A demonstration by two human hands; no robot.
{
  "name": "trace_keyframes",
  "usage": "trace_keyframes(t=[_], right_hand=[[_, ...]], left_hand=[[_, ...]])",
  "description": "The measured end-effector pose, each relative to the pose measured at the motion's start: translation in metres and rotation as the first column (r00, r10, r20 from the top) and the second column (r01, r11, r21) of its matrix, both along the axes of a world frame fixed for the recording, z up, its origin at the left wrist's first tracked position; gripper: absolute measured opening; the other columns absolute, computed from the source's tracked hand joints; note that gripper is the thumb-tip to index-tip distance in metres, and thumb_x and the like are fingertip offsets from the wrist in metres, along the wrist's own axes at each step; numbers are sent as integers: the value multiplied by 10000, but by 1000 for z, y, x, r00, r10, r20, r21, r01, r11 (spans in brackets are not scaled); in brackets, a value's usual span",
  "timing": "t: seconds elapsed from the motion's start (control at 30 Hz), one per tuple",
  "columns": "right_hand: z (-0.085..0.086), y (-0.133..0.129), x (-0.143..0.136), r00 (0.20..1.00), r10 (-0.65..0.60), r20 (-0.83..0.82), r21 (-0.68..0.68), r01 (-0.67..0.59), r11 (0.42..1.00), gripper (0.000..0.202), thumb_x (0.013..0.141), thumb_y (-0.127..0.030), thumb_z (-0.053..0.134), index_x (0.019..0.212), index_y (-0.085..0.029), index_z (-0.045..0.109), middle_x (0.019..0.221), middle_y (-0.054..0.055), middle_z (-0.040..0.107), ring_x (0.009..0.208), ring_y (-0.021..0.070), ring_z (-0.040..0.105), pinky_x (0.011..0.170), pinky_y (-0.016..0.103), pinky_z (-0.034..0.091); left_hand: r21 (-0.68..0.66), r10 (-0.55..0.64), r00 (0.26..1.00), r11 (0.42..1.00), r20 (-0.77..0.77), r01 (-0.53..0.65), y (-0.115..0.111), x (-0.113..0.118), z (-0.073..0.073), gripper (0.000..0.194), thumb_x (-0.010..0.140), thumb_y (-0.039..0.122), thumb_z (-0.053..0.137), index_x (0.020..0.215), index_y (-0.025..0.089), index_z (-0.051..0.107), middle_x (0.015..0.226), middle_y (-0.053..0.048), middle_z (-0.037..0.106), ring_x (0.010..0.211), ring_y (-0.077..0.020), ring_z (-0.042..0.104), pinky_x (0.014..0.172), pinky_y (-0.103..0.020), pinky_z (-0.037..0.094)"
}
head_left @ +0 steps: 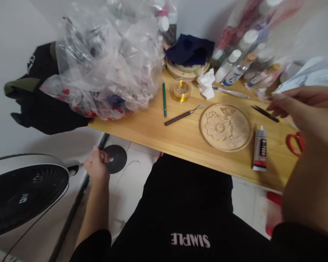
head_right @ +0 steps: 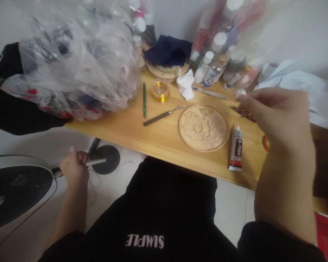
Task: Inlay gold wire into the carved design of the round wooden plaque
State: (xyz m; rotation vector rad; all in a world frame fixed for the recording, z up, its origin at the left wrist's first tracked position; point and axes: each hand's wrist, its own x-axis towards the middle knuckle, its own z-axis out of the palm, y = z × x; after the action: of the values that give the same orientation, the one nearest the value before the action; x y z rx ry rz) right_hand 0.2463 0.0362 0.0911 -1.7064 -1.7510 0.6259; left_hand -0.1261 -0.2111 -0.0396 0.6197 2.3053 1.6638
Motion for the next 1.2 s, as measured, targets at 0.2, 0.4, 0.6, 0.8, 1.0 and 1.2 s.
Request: trace_keyframes(t=[0.2, 0.4, 0.6, 0.8, 1.0, 1.2], right_hand=[[-11, -4, 48, 986, -122, -110, -7, 122, 993, 224, 693, -385, 715, 717, -163, 701, 608, 44, 636, 541, 110, 540, 531, 272, 392], [-18, 4, 100, 954, -300, -9, 40, 300, 953, 335, 716, -466, 661, 794, -145, 718, 681, 75, 710, 573, 160, 610, 556, 277, 455], [-38, 9, 133, 906, -356, 229, 19, 362, 932, 184, 690, -306, 680, 796, -189, 774, 714, 60, 744, 658, 200, 656, 637, 295, 463], [-49, 32, 123, 902, -228, 367, -40, 260, 965, 234, 794, -303, 604, 896, -187, 780, 802, 77, 756, 701, 195, 646, 627, 279, 434], [-42, 64, 99, 892, -43, 449, -165, 130, 978, 127, 758, -243, 641, 783, -202, 759, 692, 34, 717, 624, 166, 597, 575, 257, 374], [-40, 65, 94, 867, -7, 497, -207, 126, 970, 121, 761, -262, 640, 725, -205, 741, 677, 22, 700, 609, 157, 568, 565, 259, 350]], left_hand=[[355, -327, 943, 876, -62, 327, 76, 36, 60, 571, 857, 528, 642, 496, 183, 366, 405, 73, 318, 370, -51, 292, 405, -208, 228], [335, -764, 646, 606, -8, 721, 178, 116, 81, 223, 878, 408, 640, 874, 206, 545, 482, 98, 409, 384, -63, 346, 383, -175, 263], [18, -917, 153, 158, -368, 987, 212, 164, 61, 148, 850, 161, 556, 986, 216, 538, 690, 41, 528, 601, -104, 552, 570, -212, 471], [-154, -705, -11, 140, -709, 978, 212, 160, 42, 208, 859, 10, 469, 847, 197, 559, 749, -9, 553, 678, -126, 556, 610, -240, 475], [-206, -674, -94, 89, -733, 975, 206, 157, 43, 202, 845, -9, 491, 825, 164, 593, 782, -30, 560, 713, -130, 544, 619, -249, 493], [-160, -731, -57, 72, -680, 985, 209, 159, 46, 198, 859, 28, 493, 799, 174, 611, 783, -20, 570, 699, -114, 552, 601, -223, 500]])
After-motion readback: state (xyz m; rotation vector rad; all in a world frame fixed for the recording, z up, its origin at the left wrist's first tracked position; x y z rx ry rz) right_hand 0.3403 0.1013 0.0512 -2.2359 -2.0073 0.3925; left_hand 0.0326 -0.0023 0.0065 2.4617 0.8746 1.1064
